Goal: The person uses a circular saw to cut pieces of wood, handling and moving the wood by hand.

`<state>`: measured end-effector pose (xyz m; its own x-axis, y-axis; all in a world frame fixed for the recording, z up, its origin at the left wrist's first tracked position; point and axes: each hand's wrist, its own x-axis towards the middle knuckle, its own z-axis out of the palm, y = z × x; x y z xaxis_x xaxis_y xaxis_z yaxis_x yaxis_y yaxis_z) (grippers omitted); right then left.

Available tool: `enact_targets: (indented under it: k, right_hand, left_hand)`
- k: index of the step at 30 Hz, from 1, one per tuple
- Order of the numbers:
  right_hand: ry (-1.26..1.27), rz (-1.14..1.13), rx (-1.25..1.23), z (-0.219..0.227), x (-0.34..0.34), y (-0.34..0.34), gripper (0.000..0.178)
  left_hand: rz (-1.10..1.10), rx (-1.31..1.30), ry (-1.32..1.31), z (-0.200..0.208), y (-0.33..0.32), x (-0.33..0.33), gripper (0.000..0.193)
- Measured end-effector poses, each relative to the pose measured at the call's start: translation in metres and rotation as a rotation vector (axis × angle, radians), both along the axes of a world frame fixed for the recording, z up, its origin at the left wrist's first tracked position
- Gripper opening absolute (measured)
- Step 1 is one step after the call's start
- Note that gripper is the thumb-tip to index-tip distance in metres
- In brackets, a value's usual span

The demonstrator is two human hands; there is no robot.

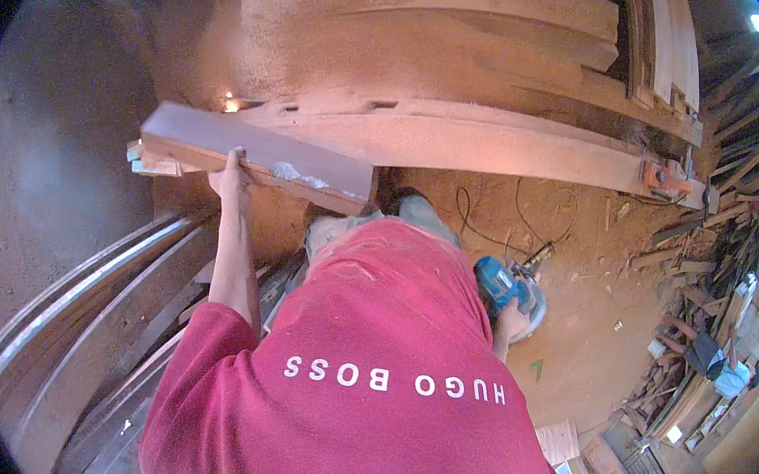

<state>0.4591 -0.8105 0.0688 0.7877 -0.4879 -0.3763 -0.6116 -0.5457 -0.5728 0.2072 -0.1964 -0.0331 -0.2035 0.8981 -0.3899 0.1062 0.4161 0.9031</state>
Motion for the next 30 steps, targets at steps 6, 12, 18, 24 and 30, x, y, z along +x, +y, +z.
enact_targets:
  k: [6,12,18,24,30]
  right_hand:
    - [0.154,0.166,-0.228,-0.061,-0.018,-0.002,0.052]
    - [0.097,0.33,-0.278,-0.068,-0.012,0.006,0.052]
    - [0.057,0.458,-0.299,-0.069,-0.01,0.013,0.052]
    - [-0.047,0.537,-0.331,-0.06,-0.007,0.0,0.052]
    - [-0.2,0.427,-0.07,-0.004,0.02,0.008,0.047]
  left_hand:
    - [-0.487,0.246,0.242,0.135,0.001,0.058,0.067]
    - [-1.077,0.557,0.682,0.174,-0.014,0.133,0.073]
    - [-1.755,0.605,0.916,0.092,-0.043,0.172,0.061]
    - [-1.784,0.628,0.824,0.068,-0.025,0.147,0.068]
    - [-1.688,0.821,0.844,0.06,0.028,0.087,0.072]
